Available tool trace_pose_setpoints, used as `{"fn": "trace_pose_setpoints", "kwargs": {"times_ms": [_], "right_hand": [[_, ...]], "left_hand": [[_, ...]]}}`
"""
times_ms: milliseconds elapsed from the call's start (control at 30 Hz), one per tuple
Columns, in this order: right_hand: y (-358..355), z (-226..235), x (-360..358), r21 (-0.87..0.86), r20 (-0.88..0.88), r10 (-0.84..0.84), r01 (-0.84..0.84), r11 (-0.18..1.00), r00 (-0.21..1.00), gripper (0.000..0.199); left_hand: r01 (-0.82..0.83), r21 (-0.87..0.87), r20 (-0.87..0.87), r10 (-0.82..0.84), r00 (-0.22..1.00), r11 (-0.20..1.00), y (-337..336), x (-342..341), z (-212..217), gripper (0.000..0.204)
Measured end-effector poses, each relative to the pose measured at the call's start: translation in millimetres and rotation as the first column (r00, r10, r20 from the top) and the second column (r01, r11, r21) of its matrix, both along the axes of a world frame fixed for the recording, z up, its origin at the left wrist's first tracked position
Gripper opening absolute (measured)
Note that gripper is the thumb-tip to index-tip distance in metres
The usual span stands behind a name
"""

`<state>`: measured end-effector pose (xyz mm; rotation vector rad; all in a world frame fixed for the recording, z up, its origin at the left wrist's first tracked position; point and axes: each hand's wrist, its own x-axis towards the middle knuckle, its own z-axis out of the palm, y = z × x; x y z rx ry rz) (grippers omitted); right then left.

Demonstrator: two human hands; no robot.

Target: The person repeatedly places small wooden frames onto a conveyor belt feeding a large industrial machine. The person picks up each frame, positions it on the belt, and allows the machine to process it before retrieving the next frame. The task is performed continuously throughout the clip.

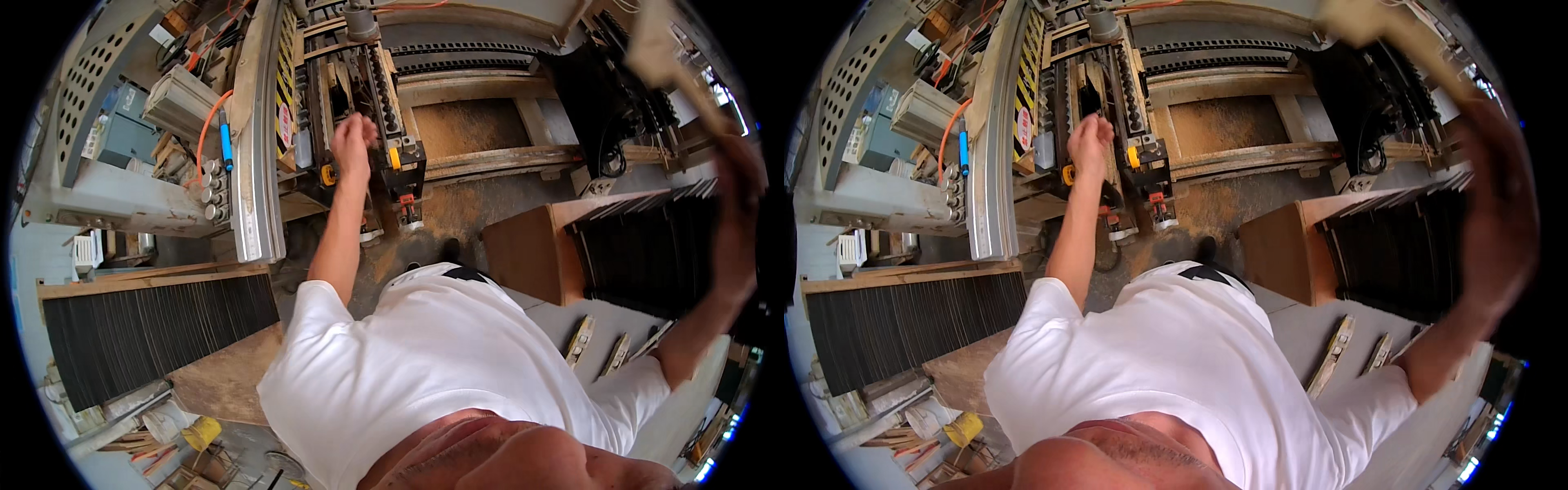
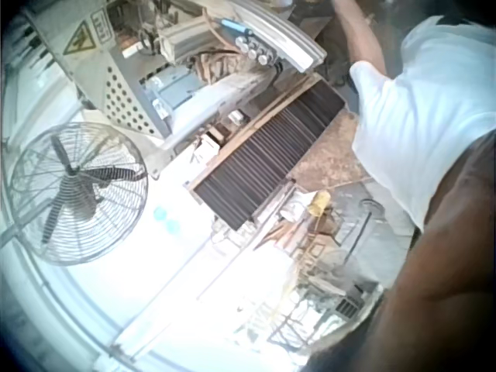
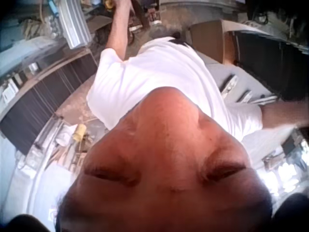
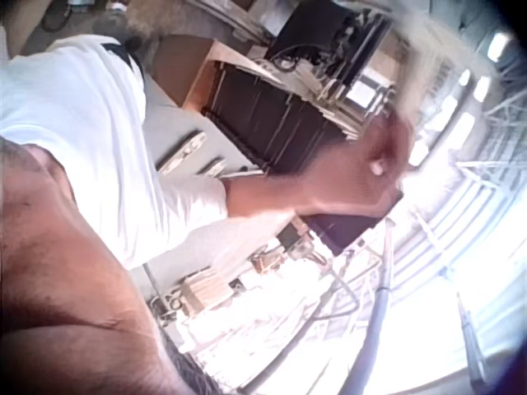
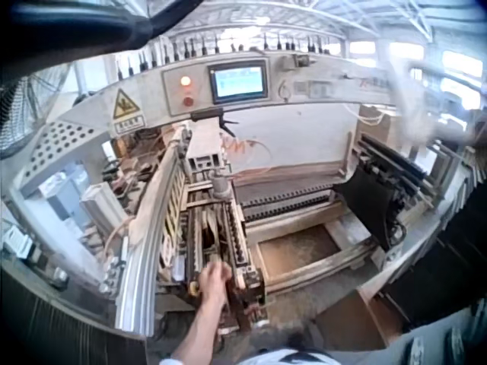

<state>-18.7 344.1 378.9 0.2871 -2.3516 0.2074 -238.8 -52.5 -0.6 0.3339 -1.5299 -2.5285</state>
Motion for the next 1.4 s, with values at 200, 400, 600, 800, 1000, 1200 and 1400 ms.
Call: {"fn": "trace_pose_setpoints", "kwargs": {"times_ms": [200, 400, 600, 800, 1000, 1200, 1400], "right_hand": [[-67.7, -129.9, -99.5, -0.213, 0.190, 0.302, -0.261, 0.942, 0.934, 0.021], [-41.8, -226.3, -161.3, -0.649, 0.412, 0.342, 0.008, 0.761, 0.844, 0.022], [-43.7, -235.9, -202.8, -0.609, 0.469, 0.410, -0.049, 0.791, 0.782, 0.020], [-107.5, -259.6, -254.7, -0.577, 0.394, 0.551, -0.268, 0.772, 0.736, 0.019], [-226.7, -312.8, -311.8, -0.457, 0.273, 0.723, -0.575, 0.678, 0.635, 0.017], [-326.4, -371.4, -356.4, -0.332, 0.288, 0.675, -0.591, 0.735, 0.679, 0.018], [-339.0, -386.0, -408.8, -0.024, 0.380, 0.544, -0.580, 0.814, 0.748, 0.025]], "left_hand": [[0.098, 0.198, 0.188, -0.136, 0.973, 0.975, -21.5, -183.6, -33.4, 0.065], [-0.029, 0.320, 0.185, -0.032, 0.982, 0.947, -10.5, -290.8, -44.0, 0.075], [-0.183, 0.395, 0.158, 0.129, 0.979, 0.900, -35.8, -308.3, -62.1, 0.039], [-0.145, 0.269, 0.197, 0.093, 0.976, 0.952, -22.5, -128.9, -66.8, 0.017], [-0.146, 0.309, 0.285, 0.055, 0.957, 0.940, -3.9, 131.2, -35.1, 0.026], [-0.278, 0.194, 0.379, 0.190, 0.906, 0.941, -29.6, 282.4, -33.7, 0.028], [-0.504, 0.165, 0.429, 0.398, 0.811, 0.848, -58.5, 338.5, -55.1, 0.028]]}}
